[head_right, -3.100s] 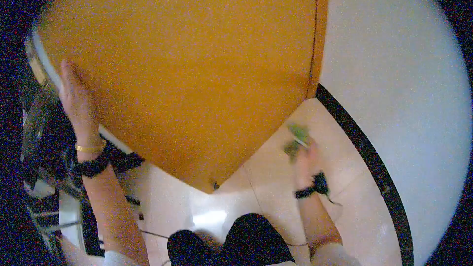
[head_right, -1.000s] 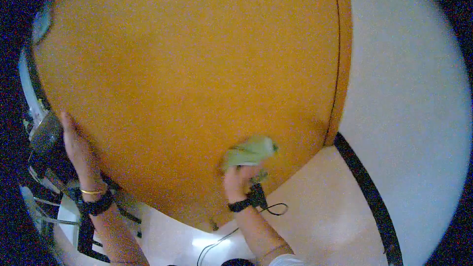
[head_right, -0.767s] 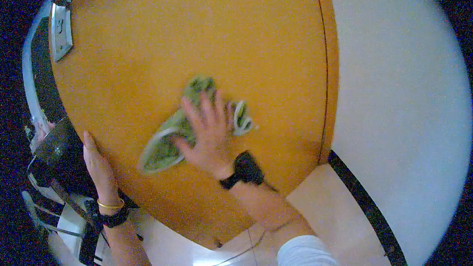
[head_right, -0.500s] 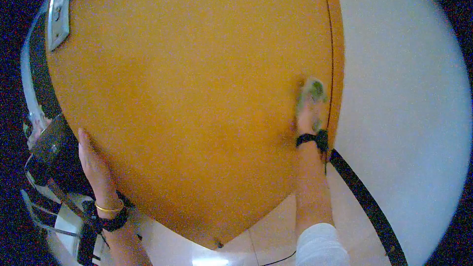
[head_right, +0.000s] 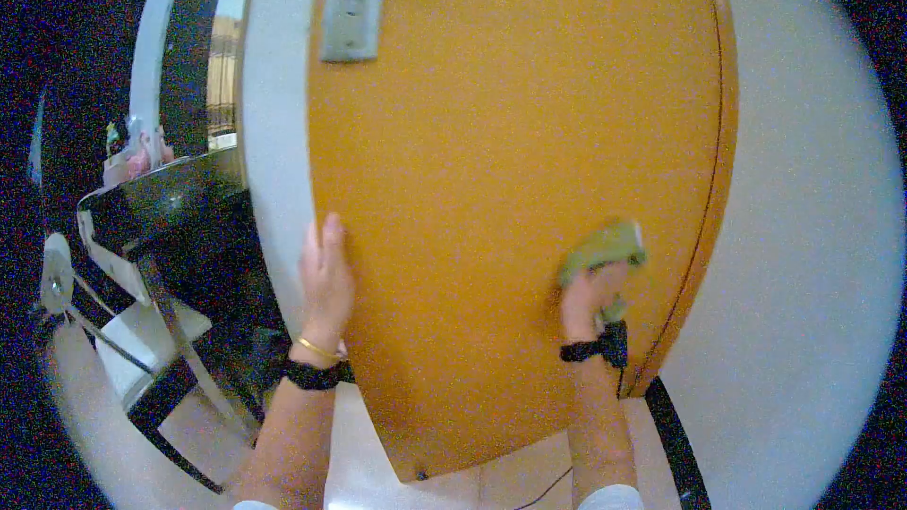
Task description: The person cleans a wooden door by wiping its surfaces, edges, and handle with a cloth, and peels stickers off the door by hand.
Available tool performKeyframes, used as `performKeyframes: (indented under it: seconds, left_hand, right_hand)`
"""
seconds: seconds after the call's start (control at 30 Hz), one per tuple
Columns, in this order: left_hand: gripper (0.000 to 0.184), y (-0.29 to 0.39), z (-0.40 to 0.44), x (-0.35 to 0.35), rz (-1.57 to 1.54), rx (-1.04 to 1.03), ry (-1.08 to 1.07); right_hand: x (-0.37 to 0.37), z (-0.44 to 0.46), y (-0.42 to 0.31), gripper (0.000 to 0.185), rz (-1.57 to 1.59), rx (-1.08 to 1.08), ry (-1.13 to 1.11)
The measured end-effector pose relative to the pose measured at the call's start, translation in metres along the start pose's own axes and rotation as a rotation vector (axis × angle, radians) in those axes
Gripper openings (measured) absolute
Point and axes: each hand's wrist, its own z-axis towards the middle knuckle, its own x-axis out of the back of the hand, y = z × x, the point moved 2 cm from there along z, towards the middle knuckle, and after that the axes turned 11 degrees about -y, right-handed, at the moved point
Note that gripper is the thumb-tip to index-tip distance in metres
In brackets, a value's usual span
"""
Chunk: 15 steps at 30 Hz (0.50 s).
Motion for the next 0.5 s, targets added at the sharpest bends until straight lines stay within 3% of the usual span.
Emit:
performKeyframes:
  seconds: [0.07, 0.17, 0.27, 0.3, 0.37, 0.43, 0.5]
  left_hand:
    - [0.044, -0.006, -0.001, 0.006, -0.094, 0.062, -0.012]
    - [0.036, -0.013, -0.002, 0.004, -0.159, -0.010, 0.026]
    - [0.033, -0.006, -0.012, 0.001, 0.011, -0.334, 0.110]
    - [0.034, -0.017, -0.013, 0.001, -0.020, -0.269, 0.041]
    - [0.034, -0.020, -0.015, -0.008, -0.024, -0.137, 0.036]
    - [0.036, 0.015, -0.013, 0.007, -0.074, 0.045, -0.049]
    - [0.038, 0.018, -0.017, 0.010, -0.072, 0.002, -0.002]
  right_hand:
    - [-0.027, -0.020, -0.159, 0.070, -0.211, 0.350, -0.001]
    - [-0.056, -0.066, -0.287, 0.076, -0.350, 0.719, -0.246]
    - [-0.069, -0.075, -0.352, 0.076, -0.145, 1.007, -0.503]
    - [-0.075, -0.069, -0.371, 0.076, -0.049, 1.085, -0.584]
    - [-0.082, -0.041, -0.401, 0.073, -0.003, 1.153, -0.541]
    - [-0.082, -0.033, -0.417, 0.071, -0.003, 1.171, -0.480]
    - [-0.078, -0.036, -0.428, 0.070, -0.037, 1.148, -0.418]
